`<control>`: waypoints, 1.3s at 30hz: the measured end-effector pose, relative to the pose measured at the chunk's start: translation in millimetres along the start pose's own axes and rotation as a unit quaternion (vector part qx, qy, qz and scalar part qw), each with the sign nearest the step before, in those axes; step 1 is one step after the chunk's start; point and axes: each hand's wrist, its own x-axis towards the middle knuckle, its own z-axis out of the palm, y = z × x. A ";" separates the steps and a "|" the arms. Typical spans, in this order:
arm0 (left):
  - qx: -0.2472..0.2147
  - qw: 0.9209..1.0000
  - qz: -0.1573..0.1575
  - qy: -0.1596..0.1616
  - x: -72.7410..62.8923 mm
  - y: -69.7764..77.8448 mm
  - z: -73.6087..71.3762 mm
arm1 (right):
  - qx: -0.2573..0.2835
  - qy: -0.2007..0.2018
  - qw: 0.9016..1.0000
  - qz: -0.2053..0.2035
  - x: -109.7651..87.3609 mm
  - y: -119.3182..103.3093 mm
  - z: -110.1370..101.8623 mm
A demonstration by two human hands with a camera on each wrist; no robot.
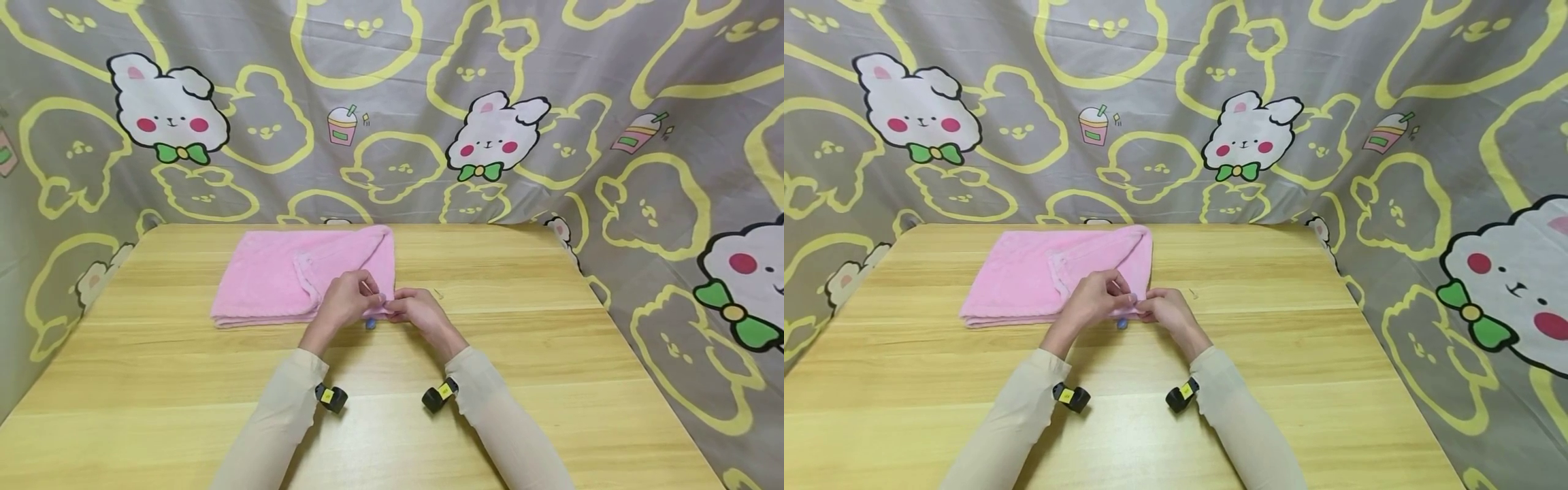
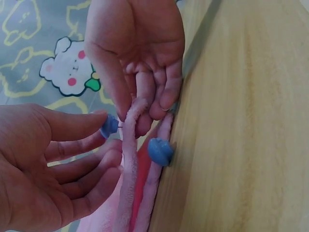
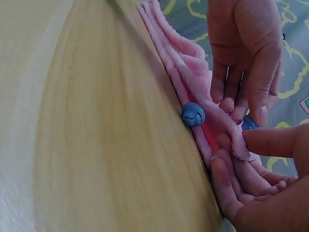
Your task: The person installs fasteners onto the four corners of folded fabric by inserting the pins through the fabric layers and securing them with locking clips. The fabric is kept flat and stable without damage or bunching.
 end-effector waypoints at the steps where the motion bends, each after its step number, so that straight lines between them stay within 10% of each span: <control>1: 0.002 1.000 -0.003 -0.003 -0.1 0.1 -0.8 | 0.004 -0.001 1.000 0.001 0.0 0.0 -0.3; 13: 0.076 0.996 -0.017 -0.053 -1.2 0.2 -1.3 | 0.034 -0.011 0.999 0.007 0.4 0.2 -2.0; 30: 0.073 0.997 0.014 -0.011 -1.5 -1.8 -2.2 | 0.022 -0.018 1.000 -0.001 0.0 0.6 -2.5; 39: 0.032 0.996 0.030 0.074 -1.1 -7.8 -15.7 | 0.034 -0.027 0.999 0.001 -0.5 -0.8 -2.9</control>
